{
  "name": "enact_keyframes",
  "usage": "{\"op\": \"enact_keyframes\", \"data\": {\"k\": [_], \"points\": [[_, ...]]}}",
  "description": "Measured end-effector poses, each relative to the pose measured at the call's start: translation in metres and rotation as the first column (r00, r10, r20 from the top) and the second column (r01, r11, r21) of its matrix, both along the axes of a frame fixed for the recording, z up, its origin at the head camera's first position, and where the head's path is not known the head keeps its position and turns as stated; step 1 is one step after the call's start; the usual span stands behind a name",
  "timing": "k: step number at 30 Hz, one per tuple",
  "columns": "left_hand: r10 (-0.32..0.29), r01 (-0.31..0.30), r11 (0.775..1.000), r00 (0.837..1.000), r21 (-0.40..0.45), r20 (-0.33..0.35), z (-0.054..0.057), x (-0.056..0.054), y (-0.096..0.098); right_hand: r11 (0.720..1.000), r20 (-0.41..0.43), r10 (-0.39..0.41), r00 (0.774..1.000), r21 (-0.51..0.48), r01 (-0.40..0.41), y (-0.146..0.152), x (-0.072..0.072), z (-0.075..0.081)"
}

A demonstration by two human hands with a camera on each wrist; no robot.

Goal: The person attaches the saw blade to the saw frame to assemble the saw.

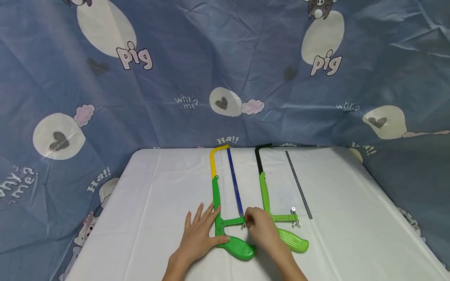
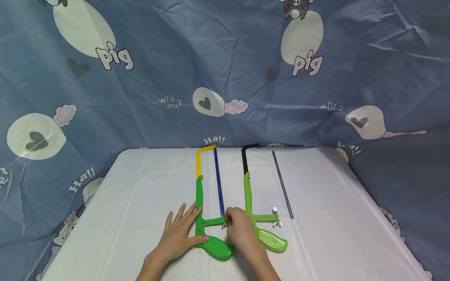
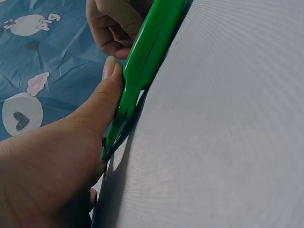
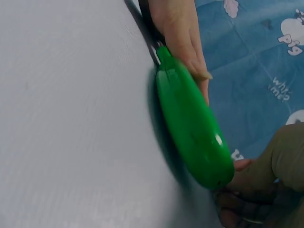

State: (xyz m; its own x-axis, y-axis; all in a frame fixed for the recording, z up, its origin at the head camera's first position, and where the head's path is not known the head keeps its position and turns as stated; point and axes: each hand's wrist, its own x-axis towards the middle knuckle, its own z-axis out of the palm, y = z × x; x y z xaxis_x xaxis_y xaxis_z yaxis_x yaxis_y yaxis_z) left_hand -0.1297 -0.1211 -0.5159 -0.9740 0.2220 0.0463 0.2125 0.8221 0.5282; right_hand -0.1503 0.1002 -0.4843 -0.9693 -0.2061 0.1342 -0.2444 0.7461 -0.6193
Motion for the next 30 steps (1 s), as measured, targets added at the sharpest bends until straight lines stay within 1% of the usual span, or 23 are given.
{"op": "enact_keyframes", "data": {"k": [2,10,17,22,27,30], "points": [[0.000,0.000,1.000,1.000,0.000,0.000,-0.0009,0.0004,-0.0001,1.000,-0.005,-0.006,1.000,0.009,0.006,0.0004,0.0002,-0.0003],[0.003,-0.003,1.000,1.000,-0.001,-0.002,-0.0019,0.0000,-0.0004,0.999,0.051,0.026,0.998,-0.024,-0.025,-0.0001,0.0020,0.0017],[0.004,-0.004,1.000,1.000,-0.008,-0.005,-0.0019,0.0000,-0.0008,0.999,0.130,0.029,0.991,-0.017,-0.027,-0.0013,0.0014,0.0020],[0.003,-0.003,1.000,1.000,-0.004,-0.009,-0.0013,0.0004,-0.0007,1.000,0.135,0.017,0.991,-0.011,-0.016,-0.0018,0.0015,0.0017],[0.003,-0.003,1.000,1.000,-0.003,-0.007,-0.0011,0.0006,-0.0009,0.999,0.152,0.019,0.988,-0.041,-0.013,-0.0012,0.0020,0.0018],[0.004,-0.004,1.000,1.000,-0.002,-0.006,-0.0011,0.0003,-0.0007,0.998,0.147,0.020,0.989,-0.063,-0.010,-0.0004,0.0021,0.0016]]}}
